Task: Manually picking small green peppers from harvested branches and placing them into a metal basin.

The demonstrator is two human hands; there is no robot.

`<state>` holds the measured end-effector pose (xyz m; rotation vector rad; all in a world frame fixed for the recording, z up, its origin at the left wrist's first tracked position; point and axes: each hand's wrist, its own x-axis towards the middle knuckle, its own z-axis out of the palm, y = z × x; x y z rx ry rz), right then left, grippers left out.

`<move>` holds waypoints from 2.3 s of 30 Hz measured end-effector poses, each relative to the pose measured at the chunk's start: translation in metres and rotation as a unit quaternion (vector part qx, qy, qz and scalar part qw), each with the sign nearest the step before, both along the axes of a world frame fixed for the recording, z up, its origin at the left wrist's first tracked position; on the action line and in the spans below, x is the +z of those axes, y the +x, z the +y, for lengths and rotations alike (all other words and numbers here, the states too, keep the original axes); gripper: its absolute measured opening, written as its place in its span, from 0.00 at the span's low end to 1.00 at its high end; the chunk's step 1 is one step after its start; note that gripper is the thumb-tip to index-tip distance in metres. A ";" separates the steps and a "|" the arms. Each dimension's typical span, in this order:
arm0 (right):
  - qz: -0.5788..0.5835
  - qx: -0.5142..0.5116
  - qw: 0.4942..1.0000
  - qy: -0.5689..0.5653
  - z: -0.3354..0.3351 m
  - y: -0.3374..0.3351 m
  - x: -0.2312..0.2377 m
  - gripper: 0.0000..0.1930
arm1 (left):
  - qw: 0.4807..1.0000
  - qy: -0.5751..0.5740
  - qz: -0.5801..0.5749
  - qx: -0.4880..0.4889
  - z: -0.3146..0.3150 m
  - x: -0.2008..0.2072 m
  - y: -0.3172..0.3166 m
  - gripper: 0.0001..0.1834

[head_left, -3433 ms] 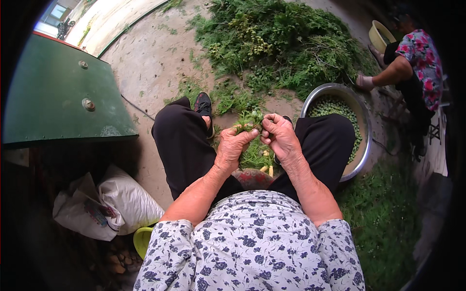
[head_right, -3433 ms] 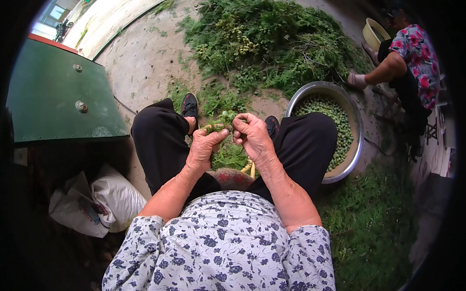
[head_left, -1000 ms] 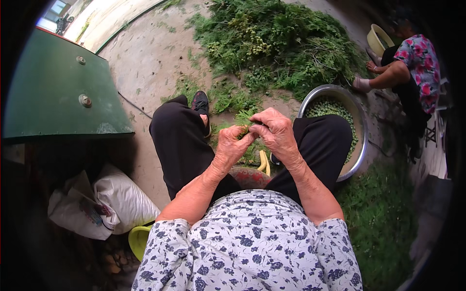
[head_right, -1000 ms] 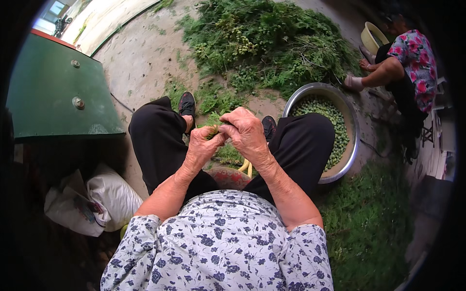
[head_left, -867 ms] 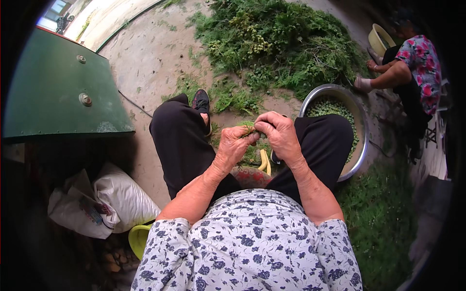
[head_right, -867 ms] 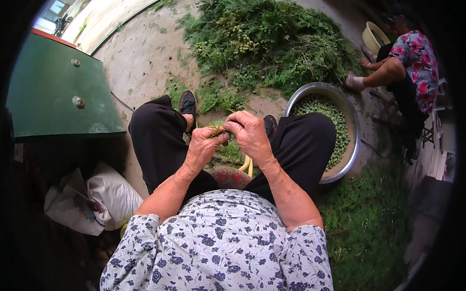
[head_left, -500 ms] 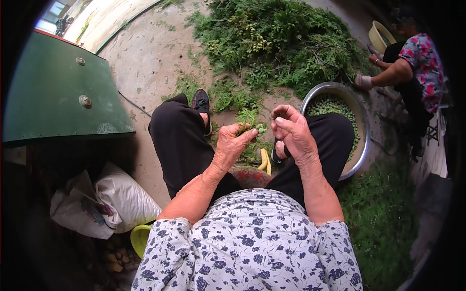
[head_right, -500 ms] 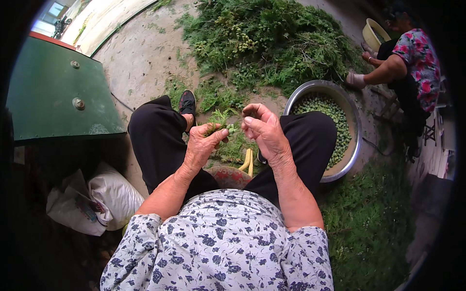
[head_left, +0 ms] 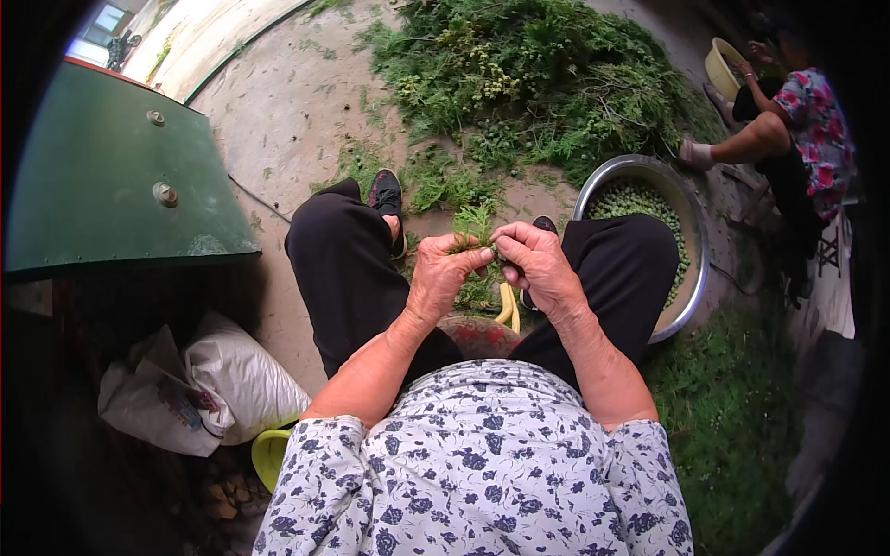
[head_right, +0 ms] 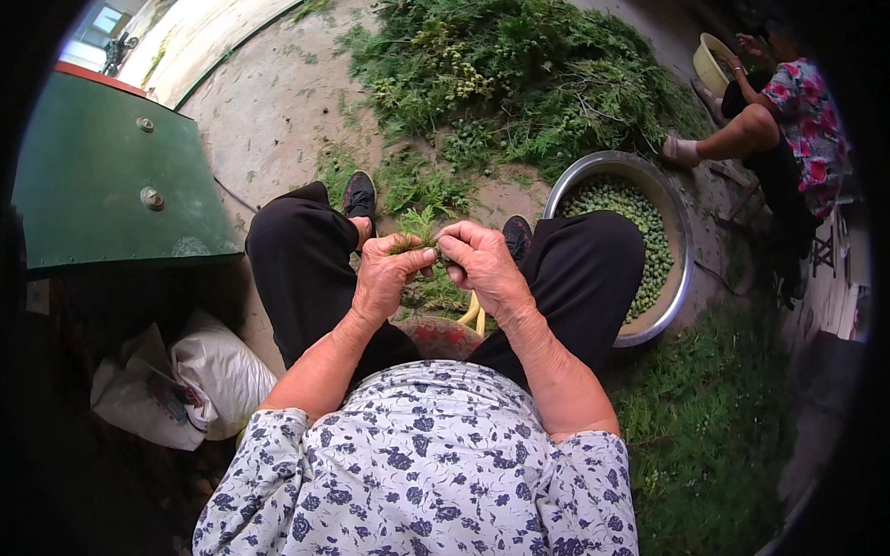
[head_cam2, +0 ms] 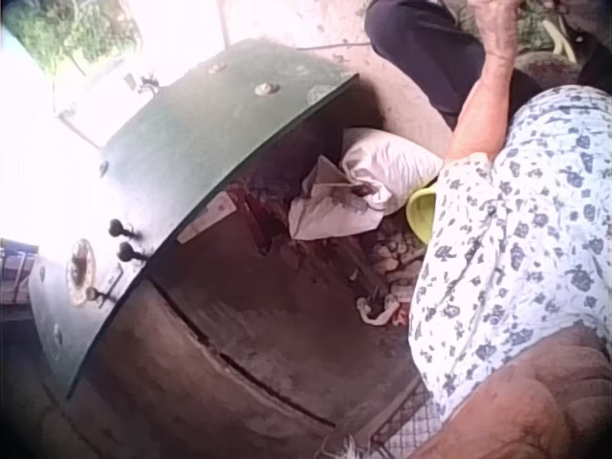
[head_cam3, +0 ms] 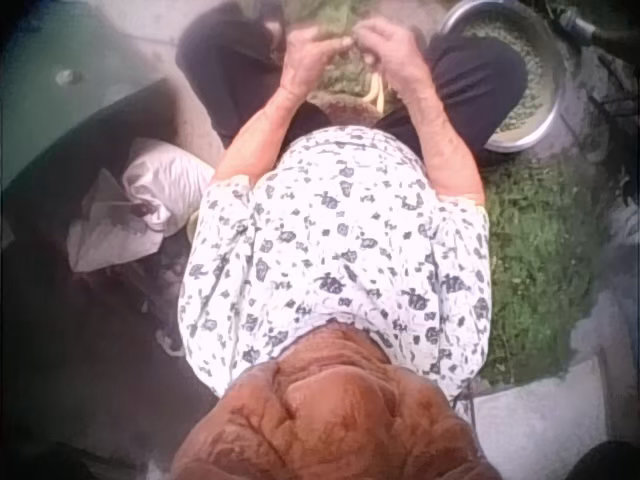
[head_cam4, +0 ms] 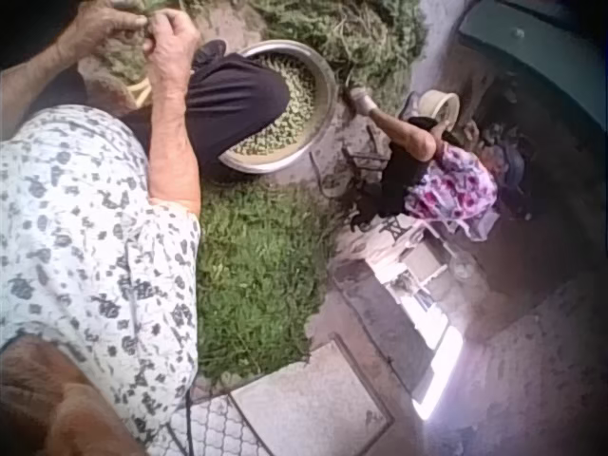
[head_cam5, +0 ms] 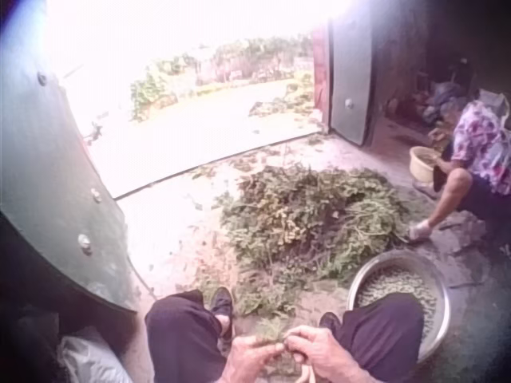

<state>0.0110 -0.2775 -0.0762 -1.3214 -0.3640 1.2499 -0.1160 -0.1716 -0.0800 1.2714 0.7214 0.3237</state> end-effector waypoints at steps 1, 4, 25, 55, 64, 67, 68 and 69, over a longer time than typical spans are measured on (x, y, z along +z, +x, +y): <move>0.110 -0.020 0.994 0.021 -0.001 0.003 -0.004 0.09 | 0.999 -0.043 -0.003 0.006 0.001 0.000 0.000 0.06; 0.220 -0.029 0.974 0.051 -0.003 0.010 0.000 0.07 | 0.990 -0.129 -0.021 0.044 0.000 -0.003 0.002 0.05; -0.433 -0.275 0.855 -0.071 -0.071 0.072 0.060 0.09 | 0.815 -0.449 -0.310 0.195 0.041 0.002 -0.003 0.13; -0.400 0.578 0.691 -0.168 0.073 0.024 -0.037 0.11 | 0.877 -0.213 -0.263 0.341 0.229 0.052 -0.032 0.05; -0.270 -0.105 0.952 0.103 0.260 0.190 0.096 0.27 | 0.963 -0.140 -0.162 0.165 0.194 0.049 0.001 0.08; -0.238 -0.132 0.937 0.221 0.303 0.209 0.126 0.19 | 0.986 -0.060 -0.133 0.082 0.185 0.062 0.020 0.08; -0.231 -0.123 0.942 0.211 0.308 0.203 0.114 0.19 | 0.990 -0.033 -0.126 0.047 0.180 0.067 0.028 0.09; -0.245 -0.085 0.949 0.181 0.310 0.195 0.098 0.18 | 0.991 0.034 -0.128 0.006 0.175 0.068 0.036 0.08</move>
